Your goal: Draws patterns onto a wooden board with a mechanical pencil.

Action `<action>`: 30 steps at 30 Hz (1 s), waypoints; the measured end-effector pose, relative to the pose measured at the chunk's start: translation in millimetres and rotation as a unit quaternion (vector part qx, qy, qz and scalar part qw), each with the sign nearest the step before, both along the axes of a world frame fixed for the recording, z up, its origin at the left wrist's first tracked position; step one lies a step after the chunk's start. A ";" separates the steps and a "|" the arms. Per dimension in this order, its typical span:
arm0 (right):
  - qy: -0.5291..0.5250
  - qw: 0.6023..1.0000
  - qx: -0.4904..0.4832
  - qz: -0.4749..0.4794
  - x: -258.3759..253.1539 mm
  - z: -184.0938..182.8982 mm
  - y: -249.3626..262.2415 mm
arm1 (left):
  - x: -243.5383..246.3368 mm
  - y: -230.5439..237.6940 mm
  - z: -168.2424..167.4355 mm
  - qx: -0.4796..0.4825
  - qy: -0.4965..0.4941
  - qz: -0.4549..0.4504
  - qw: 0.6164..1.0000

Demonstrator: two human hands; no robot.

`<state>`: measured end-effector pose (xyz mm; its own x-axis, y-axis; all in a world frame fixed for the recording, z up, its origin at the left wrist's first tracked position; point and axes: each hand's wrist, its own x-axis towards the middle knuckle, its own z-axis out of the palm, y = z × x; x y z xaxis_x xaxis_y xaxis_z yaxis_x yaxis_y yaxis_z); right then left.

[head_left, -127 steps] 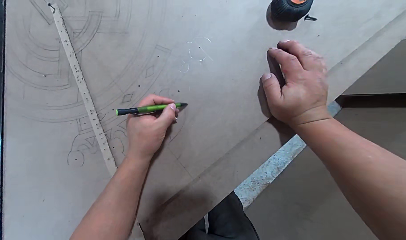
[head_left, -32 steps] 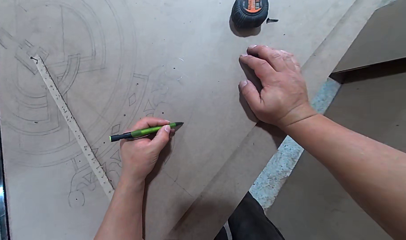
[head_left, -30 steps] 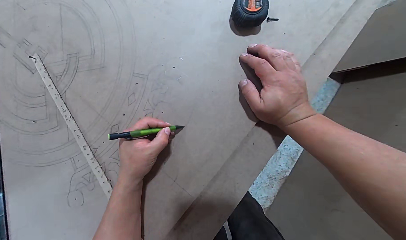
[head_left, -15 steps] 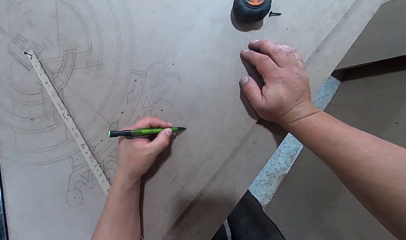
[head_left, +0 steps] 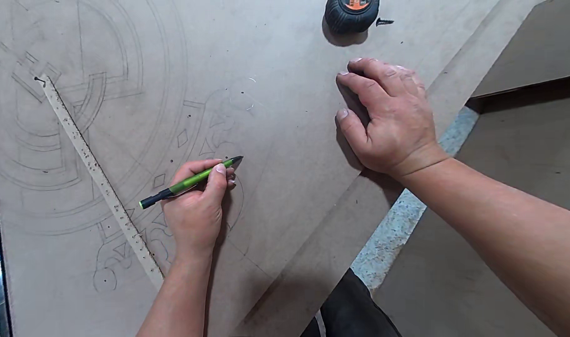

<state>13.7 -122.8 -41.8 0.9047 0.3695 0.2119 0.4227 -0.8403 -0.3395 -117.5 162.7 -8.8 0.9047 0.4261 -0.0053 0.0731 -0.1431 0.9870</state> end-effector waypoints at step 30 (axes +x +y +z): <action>-0.003 1.000 0.002 0.004 0.0 -0.5 -0.3 | -1.3 2.0 0.5 -0.003 0.007 -0.032 0.999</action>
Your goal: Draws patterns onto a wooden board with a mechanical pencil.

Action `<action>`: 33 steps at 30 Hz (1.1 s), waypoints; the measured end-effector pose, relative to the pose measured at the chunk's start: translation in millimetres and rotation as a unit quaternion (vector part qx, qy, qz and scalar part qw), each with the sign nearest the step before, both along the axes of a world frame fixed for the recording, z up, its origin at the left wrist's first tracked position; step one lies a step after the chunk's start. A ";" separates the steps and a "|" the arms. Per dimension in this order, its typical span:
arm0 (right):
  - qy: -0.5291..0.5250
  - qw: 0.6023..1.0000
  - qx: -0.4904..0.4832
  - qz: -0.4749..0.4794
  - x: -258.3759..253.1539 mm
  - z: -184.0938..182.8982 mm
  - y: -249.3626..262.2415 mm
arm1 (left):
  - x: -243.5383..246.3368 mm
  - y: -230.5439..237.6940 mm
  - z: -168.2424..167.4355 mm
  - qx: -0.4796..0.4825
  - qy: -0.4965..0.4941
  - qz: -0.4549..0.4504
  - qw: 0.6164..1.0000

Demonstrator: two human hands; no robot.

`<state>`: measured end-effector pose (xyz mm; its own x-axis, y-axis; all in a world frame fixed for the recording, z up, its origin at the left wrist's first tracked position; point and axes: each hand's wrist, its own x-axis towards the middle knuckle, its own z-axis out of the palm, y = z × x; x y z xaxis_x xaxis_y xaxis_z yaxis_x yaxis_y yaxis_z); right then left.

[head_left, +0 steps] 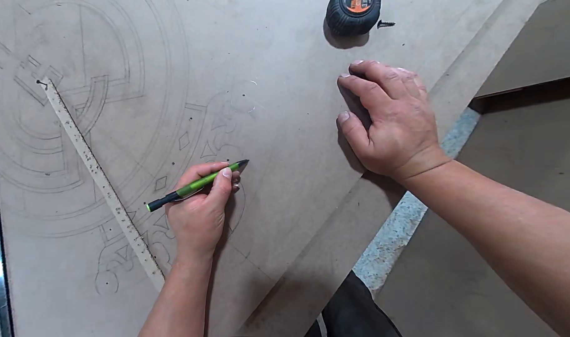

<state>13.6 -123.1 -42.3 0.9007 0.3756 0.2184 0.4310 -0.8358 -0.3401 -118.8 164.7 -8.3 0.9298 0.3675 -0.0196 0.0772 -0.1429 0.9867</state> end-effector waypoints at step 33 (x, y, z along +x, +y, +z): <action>0.005 1.000 -0.002 -0.001 0.0 0.2 -0.2 | 2.2 5.6 0.2 -0.001 0.005 -0.035 0.999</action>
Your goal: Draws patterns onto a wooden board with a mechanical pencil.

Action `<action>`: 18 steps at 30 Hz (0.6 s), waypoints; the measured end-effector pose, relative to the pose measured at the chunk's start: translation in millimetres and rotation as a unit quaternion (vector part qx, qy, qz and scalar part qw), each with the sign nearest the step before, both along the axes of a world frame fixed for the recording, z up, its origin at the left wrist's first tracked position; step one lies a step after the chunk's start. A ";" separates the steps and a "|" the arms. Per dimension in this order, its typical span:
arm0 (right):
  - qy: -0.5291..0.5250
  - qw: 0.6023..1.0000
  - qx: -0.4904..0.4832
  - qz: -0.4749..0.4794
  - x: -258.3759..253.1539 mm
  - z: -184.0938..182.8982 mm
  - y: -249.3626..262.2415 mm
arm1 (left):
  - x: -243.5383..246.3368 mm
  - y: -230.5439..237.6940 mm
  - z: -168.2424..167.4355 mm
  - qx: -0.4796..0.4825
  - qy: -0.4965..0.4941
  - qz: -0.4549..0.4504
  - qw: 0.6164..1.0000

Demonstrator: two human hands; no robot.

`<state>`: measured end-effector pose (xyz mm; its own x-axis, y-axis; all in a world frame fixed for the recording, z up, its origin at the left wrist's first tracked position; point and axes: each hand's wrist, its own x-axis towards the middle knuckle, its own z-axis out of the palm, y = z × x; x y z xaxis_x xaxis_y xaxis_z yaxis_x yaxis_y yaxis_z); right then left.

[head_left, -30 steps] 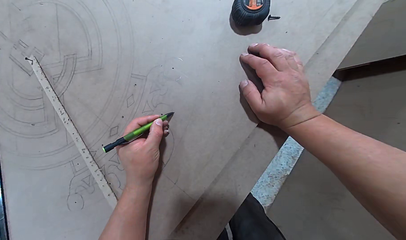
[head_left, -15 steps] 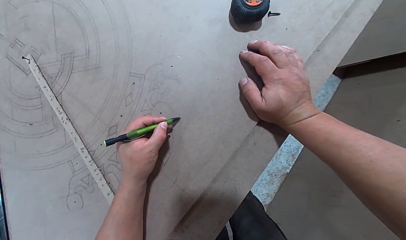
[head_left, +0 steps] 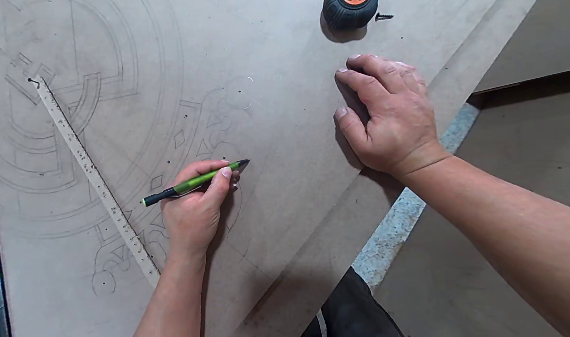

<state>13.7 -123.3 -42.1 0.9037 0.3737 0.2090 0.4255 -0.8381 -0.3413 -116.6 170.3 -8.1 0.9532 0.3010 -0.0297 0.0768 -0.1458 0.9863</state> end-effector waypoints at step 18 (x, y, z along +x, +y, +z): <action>-0.004 1.000 0.007 0.000 -0.2 -0.1 0.3 | -7.6 -1.3 4.0 0.035 0.013 -0.030 0.999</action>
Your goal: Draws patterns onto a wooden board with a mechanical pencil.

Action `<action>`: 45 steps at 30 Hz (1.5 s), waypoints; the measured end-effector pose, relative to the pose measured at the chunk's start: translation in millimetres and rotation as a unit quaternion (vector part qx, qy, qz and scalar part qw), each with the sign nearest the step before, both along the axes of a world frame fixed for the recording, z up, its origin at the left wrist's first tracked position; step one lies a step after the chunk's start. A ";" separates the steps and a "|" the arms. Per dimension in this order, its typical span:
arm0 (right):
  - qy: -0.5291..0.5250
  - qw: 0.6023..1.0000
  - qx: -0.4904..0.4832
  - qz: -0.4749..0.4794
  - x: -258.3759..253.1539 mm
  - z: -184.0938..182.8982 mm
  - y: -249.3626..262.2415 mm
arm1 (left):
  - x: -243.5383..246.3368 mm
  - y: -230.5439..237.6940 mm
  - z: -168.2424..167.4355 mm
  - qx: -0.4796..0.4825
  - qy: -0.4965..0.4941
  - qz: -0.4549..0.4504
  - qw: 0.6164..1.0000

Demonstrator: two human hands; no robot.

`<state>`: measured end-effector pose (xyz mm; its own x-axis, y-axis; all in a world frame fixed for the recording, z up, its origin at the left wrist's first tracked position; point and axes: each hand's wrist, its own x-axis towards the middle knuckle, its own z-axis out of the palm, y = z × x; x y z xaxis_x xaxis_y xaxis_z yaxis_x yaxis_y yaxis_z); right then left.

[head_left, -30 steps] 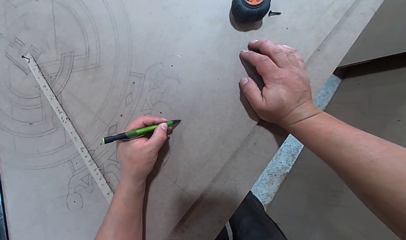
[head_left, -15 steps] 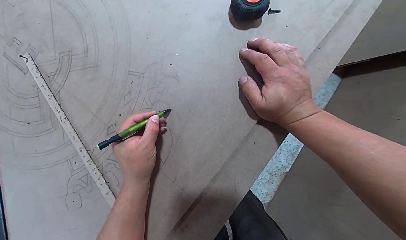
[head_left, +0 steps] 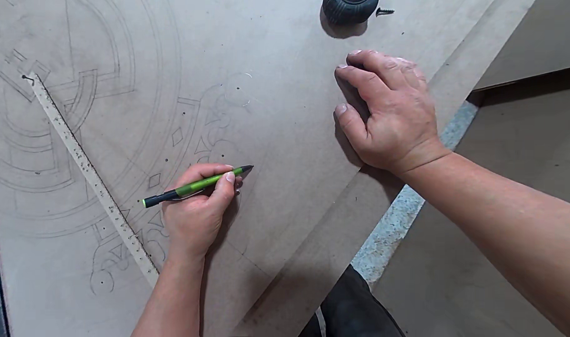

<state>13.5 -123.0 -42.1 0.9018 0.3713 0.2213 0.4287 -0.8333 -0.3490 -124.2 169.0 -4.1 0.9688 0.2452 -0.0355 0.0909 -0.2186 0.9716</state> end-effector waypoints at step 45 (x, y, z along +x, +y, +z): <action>0.022 1.000 -0.013 0.006 0.8 2.2 -0.9 | 0.0 51.6 4.6 -0.033 0.061 -0.397 0.915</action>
<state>14.3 -124.0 -39.9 0.9058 0.3871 0.1724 0.4237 -0.8372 -0.3458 -124.2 220.6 0.5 0.8285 -0.5411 -0.1441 0.0367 -0.2044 0.9782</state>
